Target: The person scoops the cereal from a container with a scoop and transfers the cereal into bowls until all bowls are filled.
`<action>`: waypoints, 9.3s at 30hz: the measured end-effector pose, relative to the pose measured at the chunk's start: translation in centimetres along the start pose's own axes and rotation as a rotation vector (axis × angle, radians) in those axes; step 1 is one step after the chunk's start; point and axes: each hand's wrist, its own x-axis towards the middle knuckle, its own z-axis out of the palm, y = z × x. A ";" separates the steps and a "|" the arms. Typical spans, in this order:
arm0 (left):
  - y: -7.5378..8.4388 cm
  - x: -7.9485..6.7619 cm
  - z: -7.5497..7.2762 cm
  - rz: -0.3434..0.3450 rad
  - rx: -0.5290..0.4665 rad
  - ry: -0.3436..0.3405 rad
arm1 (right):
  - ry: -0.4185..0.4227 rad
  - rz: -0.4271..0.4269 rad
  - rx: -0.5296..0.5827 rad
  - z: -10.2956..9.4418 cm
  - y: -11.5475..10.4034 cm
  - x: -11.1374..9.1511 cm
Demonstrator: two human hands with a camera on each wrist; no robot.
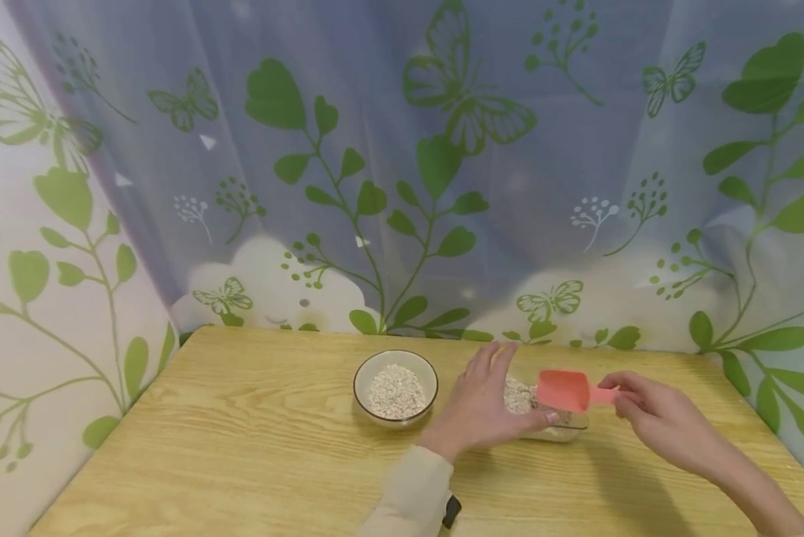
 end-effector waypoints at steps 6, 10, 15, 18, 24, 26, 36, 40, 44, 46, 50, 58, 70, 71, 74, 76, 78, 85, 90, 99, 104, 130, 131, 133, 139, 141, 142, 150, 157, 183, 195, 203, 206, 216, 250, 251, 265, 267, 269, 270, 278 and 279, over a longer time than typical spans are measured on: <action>-0.2 0.3 1.3 -0.113 -0.012 -0.039 | 0.054 -0.153 -0.199 -0.5 -1.1 0.7; -0.6 0.6 1.8 -0.162 -0.035 -0.075 | 0.075 -0.228 -0.276 -0.9 -1.8 1.3; -1.2 0.7 2.2 -0.196 -0.036 -0.119 | 0.068 -0.265 -0.370 -1.5 -2.7 2.0; -1.4 0.8 2.3 -0.199 -0.024 -0.138 | 0.038 -0.252 -0.400 -1.7 -3.1 2.3; -1.6 1.0 2.4 -0.213 -0.007 -0.161 | -0.077 -0.175 -0.351 -2.0 -4.3 2.9; -1.6 1.1 2.4 -0.220 -0.009 -0.167 | -0.126 -0.141 -0.321 -2.0 -4.8 3.0; -1.7 1.1 2.4 -0.230 0.009 -0.167 | -0.258 -0.023 -0.213 -2.2 -6.2 4.1; -1.7 1.1 2.3 -0.239 0.012 -0.173 | -0.313 0.087 -0.064 -2.3 -5.7 4.1; -1.7 1.1 2.2 -0.254 0.001 -0.178 | -0.332 0.164 0.110 -1.7 -4.8 4.0; -1.6 1.1 2.3 -0.256 -0.013 -0.180 | -0.328 0.186 0.176 -1.3 -4.0 3.8; -1.6 1.1 2.3 -0.255 -0.034 -0.186 | -0.306 0.245 0.300 -0.6 -2.2 3.2; -1.6 1.1 2.2 -0.249 -0.032 -0.178 | -0.250 0.309 0.484 2.0 -0.3 2.6; -1.7 1.1 2.2 -0.252 -0.070 -0.183 | -0.195 0.216 0.408 3.5 -1.1 3.3; -1.7 1.1 2.2 -0.251 -0.068 -0.186 | -0.203 0.208 0.406 3.5 -1.1 3.4; -1.7 1.1 2.2 -0.249 -0.065 -0.185 | -0.233 0.177 0.411 3.4 -1.1 3.8; -1.6 1.1 2.1 -0.249 -0.065 -0.187 | -0.254 0.154 0.415 3.4 -1.0 4.1; -1.6 1.1 2.1 -0.251 -0.066 -0.189 | -0.276 0.137 0.424 3.4 -0.9 4.4; -1.6 1.0 2.1 -0.262 -0.064 -0.204 | -0.354 0.063 0.466 3.4 -0.1 4.8; -1.6 1.0 2.0 -0.261 -0.063 -0.197 | -0.396 0.035 0.495 3.2 0.4 4.7; -1.7 0.9 1.9 -0.259 -0.053 -0.194 | -0.444 0.055 0.645 2.7 1.7 4.0; -1.8 0.9 1.9 -0.255 -0.053 -0.186 | -0.422 0.099 0.705 2.5 2.5 3.7; -1.7 0.7 2.0 -0.249 -0.044 -0.192 | -0.435 -0.047 1.207 3.3 6.4 2.3; -1.7 0.7 2.0 -0.247 -0.042 -0.191 | -0.441 -0.059 1.233 3.3 6.5 2.3; -1.6 0.7 1.9 -0.246 -0.036 -0.190 | -0.459 -0.086 1.289 3.3 6.5 2.4; -1.6 0.7 1.9 -0.246 -0.032 -0.191 | -0.505 -0.139 1.413 3.3 6.6 2.5; -1.6 0.7 1.9 -0.246 -0.033 -0.191 | -0.513 -0.149 1.440 3.4 6.6 2.4; -1.6 0.7 1.9 -0.246 -0.032 -0.191 | -0.518 -0.155 1.452 3.4 6.6 2.4; -1.7 0.6 1.7 -0.219 -0.029 -0.211 | -0.519 -0.169 1.496 3.5 6.6 2.3; -1.7 0.5 1.1 -0.191 -0.067 -0.184 | -0.503 -0.164 1.478 3.5 6.6 2.2; -2.9 -1.5 -5.2 0.003 -0.029 0.021 | -0.488 -0.153 1.494 3.1 6.2 2.0; -7.4 -4.0 -7.7 0.001 0.183 0.064 | -0.404 -0.108 1.366 3.1 5.1 2.4; -10.0 -5.5 -8.3 -0.051 0.254 0.113 | -0.373 -0.094 1.325 3.5 3.8 2.7; -10.7 -6.1 -8.7 -0.079 0.244 0.109 | -0.375 -0.080 1.318 3.5 3.4 2.7; -12.9 -7.5 -10.0 -0.146 0.218 0.119 | -0.358 -0.085 1.272 4.0 1.9 2.8; -14.2 -8.0 -9.1 -0.244 -0.182 0.049 | -0.214 0.047 1.107 6.7 -6.9 5.3; -14.2 -8.0 -9.0 -0.248 -0.195 0.048 | -0.210 0.051 1.096 6.7 -7.2 5.4; -14.1 -7.2 -8.2 -0.275 -0.233 -0.023 | -0.164 0.047 0.934 8.3 -9.8 6.4; -14.1 -7.2 -8.2 -0.287 -0.224 -0.035 | -0.157 0.040 0.921 8.5 -10.1 6.5; -14.0 -7.3 -8.2 -0.299 -0.209 -0.048 | -0.147 0.041 0.912 8.8 -10.3 6.7; -14.0 -7.3 -8.2 -0.306 -0.203 -0.054 | -0.144 0.039 0.909 8.9 -10.4 6.7; -13.6 -7.2 -8.4 -0.326 -0.162 -0.092 | -0.054 0.004 0.738 10.2 -11.5 7.3; -13.6 -7.1 -8.5 -0.323 -0.162 -0.091 | -0.037 -0.010 0.701 10.3 -11.6 7.4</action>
